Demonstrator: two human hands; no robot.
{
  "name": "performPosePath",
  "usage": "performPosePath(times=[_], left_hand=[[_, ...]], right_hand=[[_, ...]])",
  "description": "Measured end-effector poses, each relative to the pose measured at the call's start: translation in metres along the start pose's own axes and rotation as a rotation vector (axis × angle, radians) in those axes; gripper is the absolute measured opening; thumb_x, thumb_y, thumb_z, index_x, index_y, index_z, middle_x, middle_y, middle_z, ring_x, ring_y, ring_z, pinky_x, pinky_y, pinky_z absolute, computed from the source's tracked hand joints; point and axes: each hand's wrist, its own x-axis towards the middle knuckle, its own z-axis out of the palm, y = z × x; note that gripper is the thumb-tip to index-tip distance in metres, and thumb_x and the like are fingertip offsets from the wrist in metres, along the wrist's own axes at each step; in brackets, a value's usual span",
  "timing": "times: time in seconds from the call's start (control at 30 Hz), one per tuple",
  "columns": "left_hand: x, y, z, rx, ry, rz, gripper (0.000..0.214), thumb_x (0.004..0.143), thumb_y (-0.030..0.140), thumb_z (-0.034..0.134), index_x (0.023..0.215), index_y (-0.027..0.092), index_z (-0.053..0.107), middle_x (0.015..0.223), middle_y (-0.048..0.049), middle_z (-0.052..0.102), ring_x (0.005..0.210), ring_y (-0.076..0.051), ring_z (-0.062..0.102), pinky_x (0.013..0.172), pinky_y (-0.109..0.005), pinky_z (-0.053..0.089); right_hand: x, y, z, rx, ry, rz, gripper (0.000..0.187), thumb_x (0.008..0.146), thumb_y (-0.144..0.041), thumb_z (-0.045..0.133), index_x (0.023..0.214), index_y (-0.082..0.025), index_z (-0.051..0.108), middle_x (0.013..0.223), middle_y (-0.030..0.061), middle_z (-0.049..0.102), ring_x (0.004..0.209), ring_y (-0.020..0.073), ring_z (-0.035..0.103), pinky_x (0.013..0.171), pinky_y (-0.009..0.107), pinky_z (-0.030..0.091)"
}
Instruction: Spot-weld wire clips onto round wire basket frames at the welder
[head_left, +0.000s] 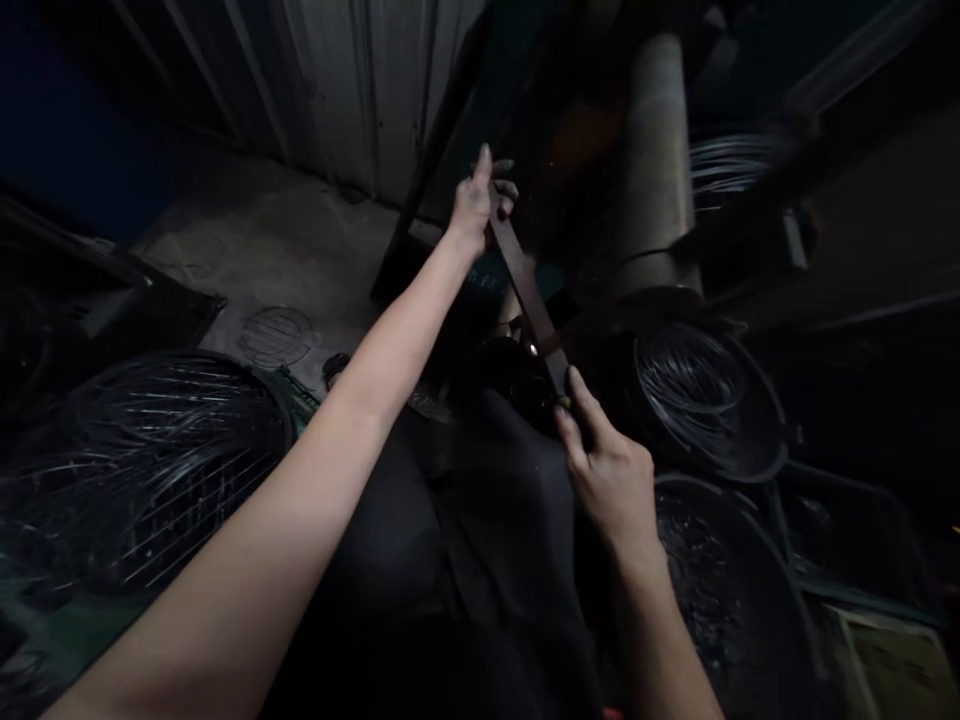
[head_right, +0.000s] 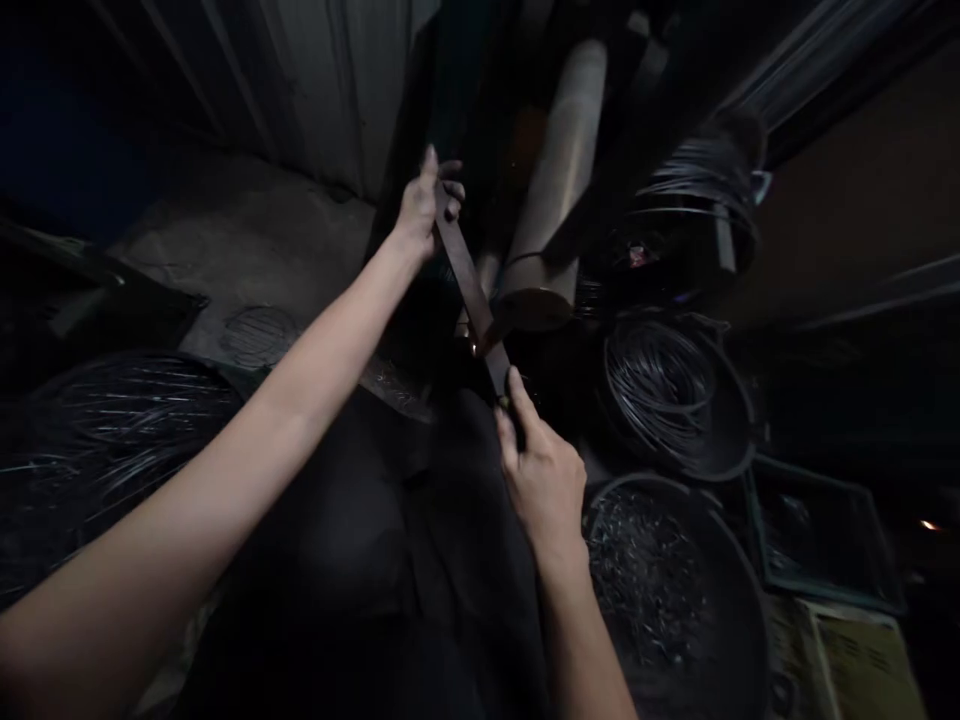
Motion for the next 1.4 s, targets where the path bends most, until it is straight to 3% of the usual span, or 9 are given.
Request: performPosePath(times=[0.13, 0.27, 0.47, 0.63, 0.8, 0.93, 1.1, 1.2, 1.4], left_hand=[[-0.009, -0.005, -0.007, 0.09, -0.149, 0.033, 0.034, 0.091, 0.045, 0.044, 0.1, 0.017, 0.061, 0.053, 0.0018, 0.053, 0.038, -0.006, 0.044, 0.04, -0.017, 0.031], [-0.006, -0.003, -0.005, 0.092, -0.059, 0.095, 0.039, 0.093, 0.048, 0.037, 0.094, 0.019, 0.064, 0.051, 0.0014, 0.052, 0.037, -0.005, 0.039, 0.041, -0.017, 0.032], [-0.015, -0.003, -0.004, 0.144, -0.194, 0.089, 0.038, 0.093, 0.044, 0.039, 0.085, 0.015, 0.063, 0.052, 0.001, 0.052, 0.038, -0.004, 0.041, 0.04, -0.015, 0.029], [-0.006, 0.003, 0.002, 0.05, -0.088, 0.104, 0.044, 0.09, 0.049, 0.041, 0.083, 0.011, 0.062, 0.054, 0.0024, 0.048, 0.035, -0.001, 0.039, 0.04, -0.013, 0.028], [-0.073, -0.016, -0.033, 0.142, -0.117, -0.014, 0.033, 0.091, 0.045, 0.044, 0.089, 0.019, 0.064, 0.054, 0.0027, 0.054, 0.035, -0.004, 0.041, 0.039, -0.015, 0.036], [-0.134, -0.033, -0.079, 0.006, 0.12, -0.117, 0.038, 0.095, 0.04, 0.037, 0.071, 0.018, 0.057, 0.056, 0.0042, 0.056, 0.034, -0.002, 0.038, 0.048, -0.016, 0.045], [-0.153, -0.019, -0.075, -0.116, 0.066, -0.081, 0.044, 0.096, 0.041, 0.031, 0.067, 0.02, 0.058, 0.063, 0.0035, 0.06, 0.038, -0.001, 0.042, 0.054, -0.015, 0.049], [-0.146, -0.006, -0.055, -0.015, 0.015, -0.132, 0.043, 0.095, 0.041, 0.032, 0.071, 0.019, 0.059, 0.071, -0.0008, 0.064, 0.05, -0.006, 0.055, 0.055, -0.019, 0.051], [-0.112, -0.002, -0.026, 0.037, 0.106, -0.109, 0.036, 0.095, 0.035, 0.039, 0.066, 0.016, 0.05, 0.054, 0.0034, 0.049, 0.04, -0.002, 0.045, 0.046, -0.014, 0.041]], right_hand=[[-0.017, 0.003, 0.0, -0.019, -0.001, -0.015, 0.043, 0.094, -0.034, 0.039, 0.134, -0.023, 0.049, 0.07, 0.0022, 0.068, 0.049, 0.0088, 0.055, 0.049, 0.018, 0.037], [-0.012, 0.007, -0.002, -0.043, -0.003, 0.008, 0.046, 0.09, -0.04, 0.047, 0.135, -0.03, 0.047, 0.065, 0.0005, 0.067, 0.047, 0.0099, 0.053, 0.046, 0.019, 0.032], [-0.015, 0.01, -0.003, -0.025, -0.007, -0.002, 0.043, 0.092, -0.036, 0.043, 0.135, -0.03, 0.047, 0.068, 0.0007, 0.067, 0.046, 0.0093, 0.053, 0.046, 0.019, 0.034], [-0.001, 0.008, -0.006, -0.065, -0.016, -0.006, 0.046, 0.09, -0.039, 0.046, 0.136, -0.034, 0.044, 0.068, 0.0, 0.067, 0.049, 0.0112, 0.056, 0.043, 0.019, 0.034], [-0.079, 0.026, 0.0, 0.111, -0.071, -0.034, 0.043, 0.093, -0.036, 0.041, 0.135, -0.028, 0.048, 0.08, 0.0018, 0.071, 0.049, 0.0088, 0.06, 0.043, 0.015, 0.042], [-0.134, 0.046, 0.017, 0.377, -0.343, 0.048, 0.05, 0.09, -0.034, 0.046, 0.139, -0.027, 0.041, 0.095, 0.0021, 0.072, 0.064, 0.0132, 0.068, 0.052, 0.018, 0.052], [-0.148, 0.054, 0.024, 0.69, -0.613, 0.057, 0.044, 0.084, -0.041, 0.05, 0.124, -0.024, 0.059, 0.104, 0.0045, 0.07, 0.094, 0.0201, 0.066, 0.073, 0.028, 0.056], [-0.132, 0.055, 0.014, 0.605, -0.489, -0.033, 0.045, 0.088, -0.041, 0.044, 0.129, -0.028, 0.055, 0.099, 0.0047, 0.07, 0.086, 0.0188, 0.067, 0.066, 0.026, 0.056], [-0.09, 0.053, -0.003, 0.168, -0.013, -0.136, 0.042, 0.092, -0.035, 0.037, 0.132, -0.032, 0.051, 0.068, 0.0026, 0.059, 0.048, 0.0106, 0.051, 0.039, 0.02, 0.038]])
